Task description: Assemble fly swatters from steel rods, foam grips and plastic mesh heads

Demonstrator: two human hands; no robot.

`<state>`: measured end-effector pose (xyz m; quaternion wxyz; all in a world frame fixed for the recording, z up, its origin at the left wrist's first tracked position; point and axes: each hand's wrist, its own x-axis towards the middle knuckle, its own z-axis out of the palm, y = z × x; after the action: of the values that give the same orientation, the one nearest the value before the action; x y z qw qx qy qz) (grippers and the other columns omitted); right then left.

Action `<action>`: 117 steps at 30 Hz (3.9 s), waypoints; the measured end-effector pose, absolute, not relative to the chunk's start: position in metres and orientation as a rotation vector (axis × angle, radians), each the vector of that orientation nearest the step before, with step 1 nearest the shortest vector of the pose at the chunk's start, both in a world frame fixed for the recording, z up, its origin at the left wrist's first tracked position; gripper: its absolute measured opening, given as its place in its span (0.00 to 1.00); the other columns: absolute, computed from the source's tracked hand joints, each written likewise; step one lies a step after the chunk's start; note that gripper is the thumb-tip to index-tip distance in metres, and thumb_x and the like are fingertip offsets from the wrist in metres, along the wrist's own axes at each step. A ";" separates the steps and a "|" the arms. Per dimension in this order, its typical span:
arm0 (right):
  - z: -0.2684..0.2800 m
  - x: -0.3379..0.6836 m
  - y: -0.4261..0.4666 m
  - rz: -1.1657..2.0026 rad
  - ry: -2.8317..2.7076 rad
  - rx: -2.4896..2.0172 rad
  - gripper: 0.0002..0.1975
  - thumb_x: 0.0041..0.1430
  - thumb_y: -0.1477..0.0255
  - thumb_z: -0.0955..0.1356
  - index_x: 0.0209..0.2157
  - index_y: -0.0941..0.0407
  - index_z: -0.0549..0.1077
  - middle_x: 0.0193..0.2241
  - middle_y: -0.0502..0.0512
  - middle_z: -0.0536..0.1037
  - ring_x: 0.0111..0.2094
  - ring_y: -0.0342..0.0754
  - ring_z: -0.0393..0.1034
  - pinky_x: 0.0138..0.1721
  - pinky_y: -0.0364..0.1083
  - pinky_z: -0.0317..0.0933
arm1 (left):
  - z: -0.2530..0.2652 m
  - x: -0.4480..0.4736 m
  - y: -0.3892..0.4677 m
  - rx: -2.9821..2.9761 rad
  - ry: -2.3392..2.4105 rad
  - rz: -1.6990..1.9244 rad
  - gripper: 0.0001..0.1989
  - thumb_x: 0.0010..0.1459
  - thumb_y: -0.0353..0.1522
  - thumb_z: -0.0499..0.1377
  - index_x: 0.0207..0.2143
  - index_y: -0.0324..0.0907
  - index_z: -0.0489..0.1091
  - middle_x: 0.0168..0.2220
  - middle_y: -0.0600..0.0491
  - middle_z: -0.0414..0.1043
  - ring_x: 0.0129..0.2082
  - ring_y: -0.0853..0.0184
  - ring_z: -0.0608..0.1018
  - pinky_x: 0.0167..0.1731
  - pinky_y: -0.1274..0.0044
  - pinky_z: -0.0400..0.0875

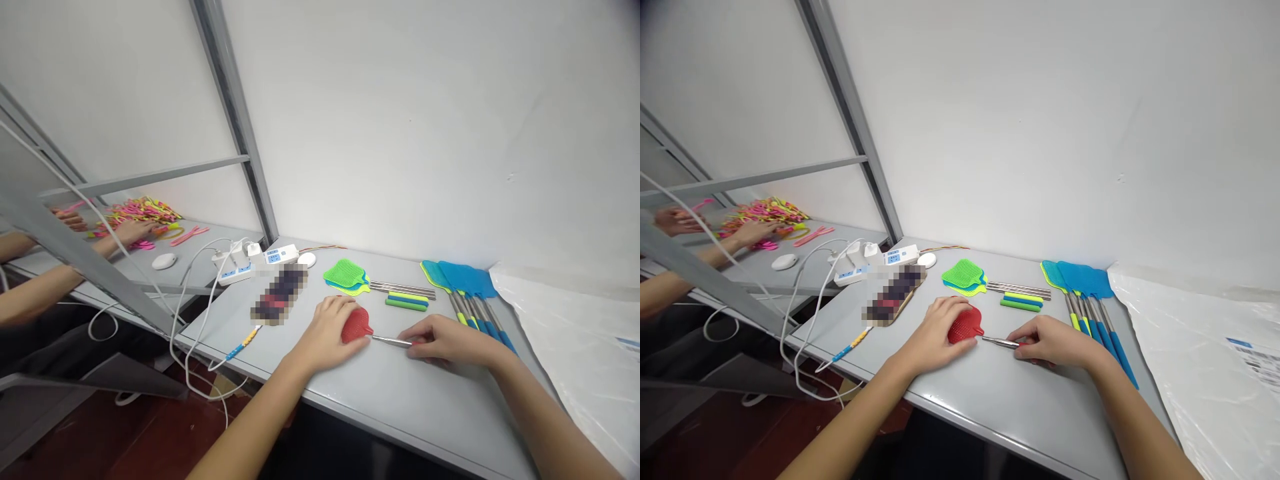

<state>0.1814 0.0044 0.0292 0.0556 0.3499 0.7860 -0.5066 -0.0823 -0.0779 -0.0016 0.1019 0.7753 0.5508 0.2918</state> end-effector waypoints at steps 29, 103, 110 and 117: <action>0.033 0.169 -0.002 -1.555 2.655 1.018 0.19 0.62 0.59 0.60 0.38 0.57 0.77 0.20 0.46 0.57 0.23 0.41 0.48 0.23 0.41 0.44 | -0.004 -0.088 -0.076 2.170 1.609 0.936 0.22 0.59 0.33 0.55 0.56 0.50 0.66 0.59 0.52 0.63 0.59 0.60 0.64 0.59 0.65 0.59; 0.012 0.150 -0.013 -0.812 3.299 1.331 0.16 0.67 0.63 0.60 0.47 0.52 0.75 0.42 0.55 0.80 0.41 0.50 0.74 0.40 0.46 0.62 | 0.013 -0.106 -0.066 0.611 0.531 1.388 0.33 0.52 0.57 0.55 0.49 0.42 0.71 0.56 0.43 0.68 0.57 0.48 0.68 0.51 0.59 0.68; 0.003 0.130 -0.025 -0.845 3.246 1.409 0.13 0.67 0.64 0.58 0.39 0.53 0.72 0.32 0.51 0.78 0.31 0.47 0.70 0.34 0.45 0.57 | 0.000 -0.036 -0.058 0.634 0.792 1.521 0.20 0.61 0.44 0.55 0.45 0.37 0.74 0.49 0.40 0.74 0.52 0.54 0.74 0.52 0.63 0.65; 0.012 0.134 -0.030 -2.328 2.424 1.058 0.18 0.66 0.56 0.58 0.34 0.55 0.69 0.16 0.41 0.53 0.15 0.37 0.44 0.17 0.40 0.42 | 0.003 -0.043 -0.061 0.885 0.764 1.509 0.16 0.64 0.39 0.53 0.41 0.38 0.75 0.47 0.43 0.75 0.51 0.54 0.74 0.50 0.64 0.67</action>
<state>0.1335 -0.0295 0.0118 -0.1899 0.2948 0.6754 -0.6488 -0.0431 -0.0609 0.0033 0.5781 0.3784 0.3264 0.6450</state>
